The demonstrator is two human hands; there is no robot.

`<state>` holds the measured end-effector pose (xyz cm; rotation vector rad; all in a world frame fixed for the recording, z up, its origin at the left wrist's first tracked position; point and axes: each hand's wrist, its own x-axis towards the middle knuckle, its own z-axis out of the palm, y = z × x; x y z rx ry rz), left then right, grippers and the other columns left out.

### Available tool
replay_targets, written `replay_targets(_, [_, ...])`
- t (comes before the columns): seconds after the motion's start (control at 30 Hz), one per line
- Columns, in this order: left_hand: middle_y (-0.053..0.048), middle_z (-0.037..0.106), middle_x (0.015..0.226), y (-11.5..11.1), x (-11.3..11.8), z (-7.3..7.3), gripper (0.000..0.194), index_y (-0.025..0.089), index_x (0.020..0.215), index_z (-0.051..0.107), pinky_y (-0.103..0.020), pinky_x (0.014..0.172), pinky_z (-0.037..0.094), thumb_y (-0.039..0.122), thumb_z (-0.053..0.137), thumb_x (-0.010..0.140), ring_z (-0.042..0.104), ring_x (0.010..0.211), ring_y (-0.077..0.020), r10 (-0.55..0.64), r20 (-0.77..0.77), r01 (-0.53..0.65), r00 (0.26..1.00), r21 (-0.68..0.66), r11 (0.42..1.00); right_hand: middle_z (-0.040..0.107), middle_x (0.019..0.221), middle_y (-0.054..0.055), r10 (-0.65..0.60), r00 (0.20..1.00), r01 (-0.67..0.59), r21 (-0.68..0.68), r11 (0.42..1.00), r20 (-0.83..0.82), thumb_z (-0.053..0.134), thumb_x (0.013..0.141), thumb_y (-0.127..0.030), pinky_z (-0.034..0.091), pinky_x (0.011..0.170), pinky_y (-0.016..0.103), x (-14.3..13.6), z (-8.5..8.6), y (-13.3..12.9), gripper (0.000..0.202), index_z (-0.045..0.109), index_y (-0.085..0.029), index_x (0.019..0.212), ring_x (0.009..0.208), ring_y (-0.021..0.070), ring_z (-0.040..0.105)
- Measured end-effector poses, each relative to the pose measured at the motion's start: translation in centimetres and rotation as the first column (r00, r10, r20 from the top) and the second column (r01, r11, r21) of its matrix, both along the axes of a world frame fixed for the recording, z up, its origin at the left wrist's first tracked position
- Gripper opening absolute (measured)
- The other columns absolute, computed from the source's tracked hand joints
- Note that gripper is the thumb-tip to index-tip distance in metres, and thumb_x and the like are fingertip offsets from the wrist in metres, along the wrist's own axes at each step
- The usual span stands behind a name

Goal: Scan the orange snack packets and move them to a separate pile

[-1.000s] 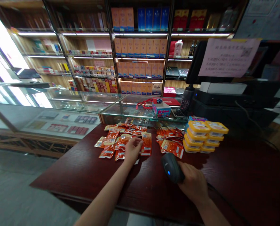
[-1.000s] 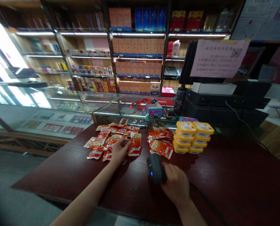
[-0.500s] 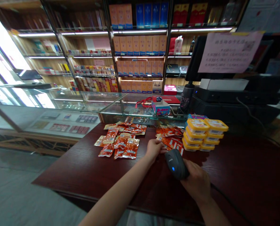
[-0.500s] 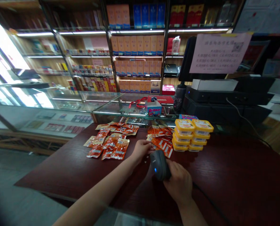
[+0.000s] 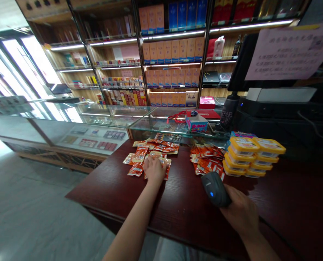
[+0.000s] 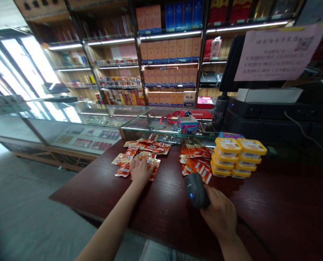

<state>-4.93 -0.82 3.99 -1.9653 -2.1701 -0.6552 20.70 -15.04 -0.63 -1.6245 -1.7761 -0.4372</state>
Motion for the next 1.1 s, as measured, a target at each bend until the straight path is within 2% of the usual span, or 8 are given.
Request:
replay_targets(0.17, [-0.017, 0.057, 0.107, 0.1, 0.2, -0.9, 0.030, 0.016, 0.086, 0.066, -0.047, 0.089, 0.037, 0.044, 0.059, 0.077, 0.048, 0.106, -0.0341, -0.012, -0.070, 0.012, 0.997, -0.004, 1.000, 0.071, 0.097, 0.010, -0.008, 1.000, 0.008, -0.014, 1.000, 0.012, 0.052, 0.077, -0.018, 0.047, 0.069, 0.031, -0.1, 0.0, 0.0, 0.025, 0.059, -0.018, 0.101, 0.079, 0.0226, 0.067])
replay_targets(0.37, [-0.022, 0.056, 0.103, -0.3, 0.3, -1.0, 0.048, 0.010, 0.092, 0.064, -0.045, 0.083, 0.038, 0.055, 0.057, 0.077, 0.049, 0.100, -0.0362, 0.008, -0.196, 0.002, 0.981, 0.053, 0.999, 0.071, 0.095, 0.009, -0.009, 1.000, 0.010, -0.053, 0.999, 0.018, 0.051, 0.074, -0.014, 0.046, 0.070, 0.031, -0.3, -0.2, 0.1, 0.028, 0.058, -0.018, 0.101, 0.080, 0.0222, 0.066])
replay_targets(0.57, [-0.019, 0.057, 0.105, -0.7, 0.1, -1.2, 0.043, 0.013, 0.087, 0.065, -0.044, 0.087, 0.037, 0.054, 0.058, 0.077, 0.050, 0.102, -0.0350, -0.113, -0.174, 0.108, 0.978, -0.037, 0.993, 0.071, 0.094, 0.009, -0.010, 1.000, 0.010, -0.063, 0.998, 0.001, 0.050, 0.075, -0.015, 0.046, 0.070, 0.031, -0.6, -0.1, 0.2, 0.027, 0.059, -0.017, 0.100, 0.080, 0.0218, 0.066])
replay_targets(0.67, [-0.017, 0.057, 0.104, -0.7, 0.2, -1.1, 0.046, 0.013, 0.090, 0.063, -0.044, 0.088, 0.037, 0.056, 0.062, 0.073, 0.052, 0.102, -0.0348, -0.155, -0.157, 0.146, 0.975, -0.068, 0.987, 0.071, 0.093, 0.009, -0.014, 1.000, 0.014, -0.069, 0.998, 0.005, 0.050, 0.075, -0.016, 0.046, 0.071, 0.031, -0.7, 0.0, 0.2, 0.028, 0.060, -0.017, 0.101, 0.081, 0.0222, 0.066])
replay_targets(0.83, [-0.017, 0.060, 0.101, -0.9, 0.3, -1.1, 0.058, 0.010, 0.101, 0.055, -0.043, 0.088, 0.039, 0.054, 0.069, 0.066, 0.053, 0.102, -0.0349, -0.210, -0.053, 0.205, 0.976, -0.083, 0.975, 0.071, 0.095, 0.009, 0.002, 1.000, 0.000, -0.128, 0.992, 0.012, 0.048, 0.074, -0.015, 0.047, 0.070, 0.032, -1.0, 0.2, 0.3, 0.031, 0.061, -0.017, 0.102, 0.082, 0.0228, 0.066])
replay_targets(0.97, [-0.016, 0.062, 0.105, -0.7, 0.3, -1.7, 0.057, 0.013, 0.113, 0.049, -0.043, 0.092, 0.039, 0.041, 0.071, 0.069, 0.054, 0.105, -0.0326, -0.295, 0.080, 0.291, 0.952, 0.056, 0.955, 0.072, 0.094, 0.008, -0.026, 0.998, 0.014, -0.219, 0.976, -0.054, 0.051, 0.073, -0.018, 0.048, 0.067, 0.032, -1.7, 1.2, 0.6, 0.033, 0.063, -0.020, 0.103, 0.080, 0.0243, 0.068])
replay_targets(1.03, [-0.015, 0.061, 0.110, -0.3, 0.2, -2.2, 0.049, 0.015, 0.115, 0.048, -0.041, 0.093, 0.040, 0.035, 0.066, 0.075, 0.054, 0.108, -0.0298, -0.366, 0.204, 0.337, 0.908, 0.164, 0.927, 0.073, 0.087, 0.006, -0.060, 0.983, 0.009, -0.280, 0.960, -0.176, 0.055, 0.073, -0.022, 0.048, 0.064, 0.032, -2.2, 2.0, 0.8, 0.031, 0.065, -0.022, 0.102, 0.077, 0.0256, 0.068])
replay_targets(1.1, [-0.013, 0.061, 0.109, 0.1, 0.2, -2.7, 0.034, 0.017, 0.111, 0.050, -0.039, 0.092, 0.043, 0.031, 0.059, 0.081, 0.056, 0.106, -0.0263, -0.414, 0.379, 0.343, 0.828, 0.242, 0.908, 0.073, 0.087, 0.006, -0.020, 0.919, -0.105, -0.293, 0.950, -0.395, 0.059, 0.073, -0.028, 0.050, 0.068, 0.034, -2.8, 3.1, 1.1, 0.030, 0.066, -0.022, 0.102, 0.079, 0.0257, 0.069])
